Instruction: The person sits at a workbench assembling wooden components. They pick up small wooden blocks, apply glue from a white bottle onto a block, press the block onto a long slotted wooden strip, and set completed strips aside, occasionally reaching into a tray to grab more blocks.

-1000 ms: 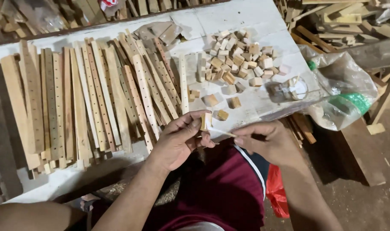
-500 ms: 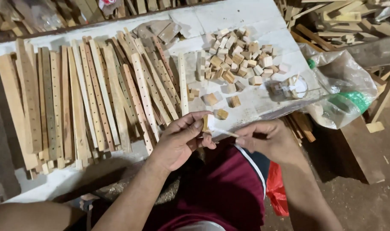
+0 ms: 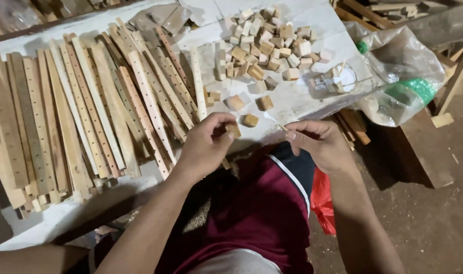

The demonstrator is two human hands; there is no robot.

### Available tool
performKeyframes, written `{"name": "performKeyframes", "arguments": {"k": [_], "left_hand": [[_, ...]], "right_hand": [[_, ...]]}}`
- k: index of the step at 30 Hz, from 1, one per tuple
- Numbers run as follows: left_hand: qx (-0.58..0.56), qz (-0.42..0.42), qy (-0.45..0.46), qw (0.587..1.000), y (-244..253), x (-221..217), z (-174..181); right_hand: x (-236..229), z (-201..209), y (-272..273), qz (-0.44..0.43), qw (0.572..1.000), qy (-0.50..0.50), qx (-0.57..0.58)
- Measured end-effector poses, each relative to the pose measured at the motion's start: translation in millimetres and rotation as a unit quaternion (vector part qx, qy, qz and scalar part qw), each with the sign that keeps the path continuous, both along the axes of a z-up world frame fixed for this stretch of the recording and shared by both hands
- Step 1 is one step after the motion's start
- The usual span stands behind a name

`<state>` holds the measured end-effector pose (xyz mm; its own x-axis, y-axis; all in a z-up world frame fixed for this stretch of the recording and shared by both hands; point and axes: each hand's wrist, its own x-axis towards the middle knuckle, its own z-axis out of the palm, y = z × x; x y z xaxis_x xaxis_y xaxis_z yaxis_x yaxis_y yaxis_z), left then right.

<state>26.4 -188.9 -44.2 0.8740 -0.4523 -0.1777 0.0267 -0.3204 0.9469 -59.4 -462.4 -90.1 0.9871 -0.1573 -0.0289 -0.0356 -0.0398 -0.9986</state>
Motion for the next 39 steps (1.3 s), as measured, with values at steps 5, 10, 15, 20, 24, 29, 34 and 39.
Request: {"name": "performKeyframes", "arguments": {"k": [5, 10, 15, 20, 24, 29, 34, 39], "left_hand": [[0.064, -0.035, -0.024, 0.997, -43.0, 4.8, -39.8], [0.172, -0.090, -0.114, 0.974, -56.5, 11.5, -70.5], [0.319, -0.120, -0.106, 0.934, -56.1, 18.0, -72.6], [0.378, -0.173, -0.165, 0.895, -67.8, 27.6, -34.5], [0.394, -0.220, -0.257, 0.855, -98.5, 40.3, -29.6], [0.484, -0.211, -0.205, 0.824, -138.9, 51.7, -82.7], [0.399, -0.223, -0.166, 0.874, -101.7, 35.8, -11.4], [-0.003, -0.114, -0.089, 0.989, -35.6, 5.4, 9.0]], "right_hand": [[-9.5, -6.5, -8.0, -0.042, 0.999, -0.001, 0.009], [-15.8, -10.1, -15.8, -0.071, 0.997, 0.017, 0.003], [-17.0, -18.2, -18.6, -0.075, 0.997, 0.037, -0.008], [-12.6, -22.8, -14.4, -0.078, 0.995, 0.060, -0.012], [-12.6, -10.2, -13.2, -0.099, 0.992, 0.071, -0.037], [-17.2, -2.7, -17.2, -0.109, 0.992, 0.065, -0.026], [-26.1, 6.0, -21.2, -0.103, 0.992, 0.068, -0.025], [-25.0, 27.2, -4.5, -0.039, 0.999, 0.023, 0.012]]}}
